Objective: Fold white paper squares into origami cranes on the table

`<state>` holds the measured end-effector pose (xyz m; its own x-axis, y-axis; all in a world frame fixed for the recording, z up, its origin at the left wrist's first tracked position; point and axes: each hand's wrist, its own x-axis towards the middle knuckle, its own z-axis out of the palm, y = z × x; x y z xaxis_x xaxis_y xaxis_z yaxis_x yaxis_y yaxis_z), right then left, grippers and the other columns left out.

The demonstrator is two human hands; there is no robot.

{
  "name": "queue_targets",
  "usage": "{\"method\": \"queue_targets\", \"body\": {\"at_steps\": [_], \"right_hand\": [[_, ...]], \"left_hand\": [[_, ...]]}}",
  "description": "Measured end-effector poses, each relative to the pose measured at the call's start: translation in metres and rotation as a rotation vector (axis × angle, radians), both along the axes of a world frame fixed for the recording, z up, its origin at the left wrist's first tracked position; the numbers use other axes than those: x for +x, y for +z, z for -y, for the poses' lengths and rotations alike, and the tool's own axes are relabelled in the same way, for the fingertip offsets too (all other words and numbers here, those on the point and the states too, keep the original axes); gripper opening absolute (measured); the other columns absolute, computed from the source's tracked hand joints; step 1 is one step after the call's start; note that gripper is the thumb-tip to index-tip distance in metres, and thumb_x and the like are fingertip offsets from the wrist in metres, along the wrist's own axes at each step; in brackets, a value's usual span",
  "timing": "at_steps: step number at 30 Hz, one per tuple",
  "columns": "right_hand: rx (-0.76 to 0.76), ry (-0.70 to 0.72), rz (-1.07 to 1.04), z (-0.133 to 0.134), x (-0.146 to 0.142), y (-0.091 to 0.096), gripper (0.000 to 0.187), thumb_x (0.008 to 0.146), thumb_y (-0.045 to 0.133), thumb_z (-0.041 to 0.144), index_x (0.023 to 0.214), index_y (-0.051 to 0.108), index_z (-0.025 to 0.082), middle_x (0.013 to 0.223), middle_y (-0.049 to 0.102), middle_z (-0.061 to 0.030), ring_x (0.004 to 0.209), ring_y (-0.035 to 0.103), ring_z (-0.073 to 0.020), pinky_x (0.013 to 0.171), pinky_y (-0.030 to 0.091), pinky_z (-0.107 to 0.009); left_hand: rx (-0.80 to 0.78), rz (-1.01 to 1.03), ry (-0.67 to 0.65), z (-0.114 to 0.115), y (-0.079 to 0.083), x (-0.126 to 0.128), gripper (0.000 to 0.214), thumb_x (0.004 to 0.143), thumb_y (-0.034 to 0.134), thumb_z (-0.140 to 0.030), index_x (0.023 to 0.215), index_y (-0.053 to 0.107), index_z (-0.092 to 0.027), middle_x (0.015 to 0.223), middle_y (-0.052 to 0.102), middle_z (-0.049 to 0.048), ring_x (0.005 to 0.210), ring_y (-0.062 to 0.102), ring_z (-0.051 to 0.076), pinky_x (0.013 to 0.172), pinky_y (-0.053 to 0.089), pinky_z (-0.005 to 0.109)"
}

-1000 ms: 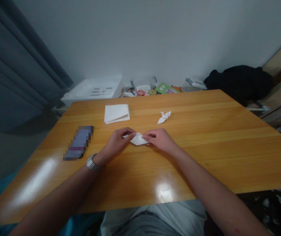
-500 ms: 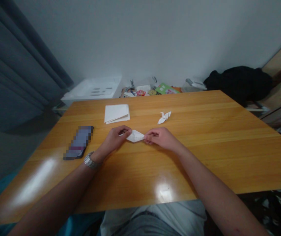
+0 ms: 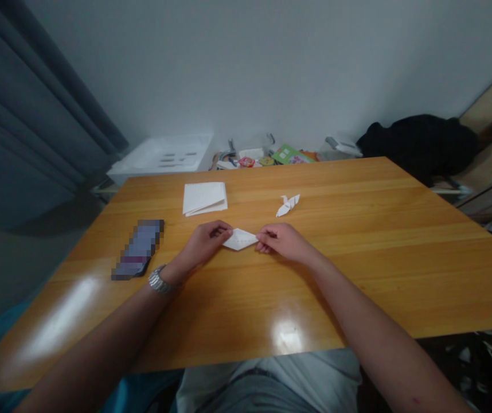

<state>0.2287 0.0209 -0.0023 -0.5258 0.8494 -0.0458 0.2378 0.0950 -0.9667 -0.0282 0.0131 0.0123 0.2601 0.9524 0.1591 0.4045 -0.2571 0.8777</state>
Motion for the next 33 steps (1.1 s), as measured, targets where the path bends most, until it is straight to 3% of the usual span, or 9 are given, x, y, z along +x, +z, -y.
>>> {"method": "queue_targets", "body": {"at_steps": [5, 11, 19, 24, 33], "right_hand": [[0.098, -0.061, 0.003, 0.001, -0.003, 0.000, 0.038, 0.090, 0.063, 0.053, 0.093, 0.069, 0.016, 0.086, 0.074, -0.0078, 0.075, 0.068, -0.0182, 0.073, 0.055, -0.032], [0.163, -0.060, -0.011, 0.007, -0.012, 0.004, 0.033, 0.084, 0.072, 0.045, 0.103, 0.068, 0.019, 0.102, 0.074, -0.0075, 0.091, 0.070, -0.0218, 0.086, 0.054, -0.036], [0.347, -0.147, 0.118, 0.009, -0.013, 0.011, 0.016, 0.087, 0.068, 0.035, 0.092, 0.069, 0.020, 0.091, 0.072, -0.0053, 0.083, 0.066, -0.0201, 0.077, 0.052, -0.032], [0.536, -0.086, 0.237, 0.006, -0.009, 0.010, 0.011, 0.091, 0.061, 0.027, 0.094, 0.070, 0.021, 0.093, 0.070, -0.0055, 0.085, 0.064, -0.0203, 0.077, 0.048, -0.032], [0.685, 0.017, 0.290, -0.001, -0.006, -0.003, 0.015, 0.090, 0.059, 0.012, 0.099, 0.068, 0.020, 0.099, 0.069, -0.0075, 0.093, 0.063, -0.0211, 0.084, 0.049, -0.033]], "left_hand": [[-0.005, 0.028, -0.012, 0.002, -0.005, 0.001, 0.022, 0.089, 0.064, -0.037, 0.093, 0.070, -0.016, 0.088, 0.074, 0.0059, 0.077, 0.067, 0.017, 0.071, 0.054, 0.026], [0.081, -0.045, -0.006, 0.008, 0.000, 0.006, 0.020, 0.092, 0.062, -0.035, 0.094, 0.071, -0.018, 0.091, 0.075, 0.0049, 0.082, 0.069, 0.017, 0.077, 0.054, 0.027], [0.233, -0.126, -0.096, 0.012, 0.006, 0.006, 0.017, 0.095, 0.061, -0.034, 0.097, 0.070, -0.020, 0.096, 0.072, 0.0046, 0.090, 0.066, 0.018, 0.082, 0.051, 0.028], [0.298, -0.221, -0.200, 0.011, 0.007, 0.002, 0.017, 0.097, 0.057, -0.031, 0.101, 0.071, -0.021, 0.101, 0.070, 0.0059, 0.095, 0.065, 0.019, 0.087, 0.050, 0.030], [0.373, -0.397, -0.322, 0.011, 0.004, 0.000, 0.019, 0.100, 0.054, -0.028, 0.105, 0.070, -0.021, 0.105, 0.068, 0.0065, 0.097, 0.065, 0.019, 0.087, 0.050, 0.029]]}}
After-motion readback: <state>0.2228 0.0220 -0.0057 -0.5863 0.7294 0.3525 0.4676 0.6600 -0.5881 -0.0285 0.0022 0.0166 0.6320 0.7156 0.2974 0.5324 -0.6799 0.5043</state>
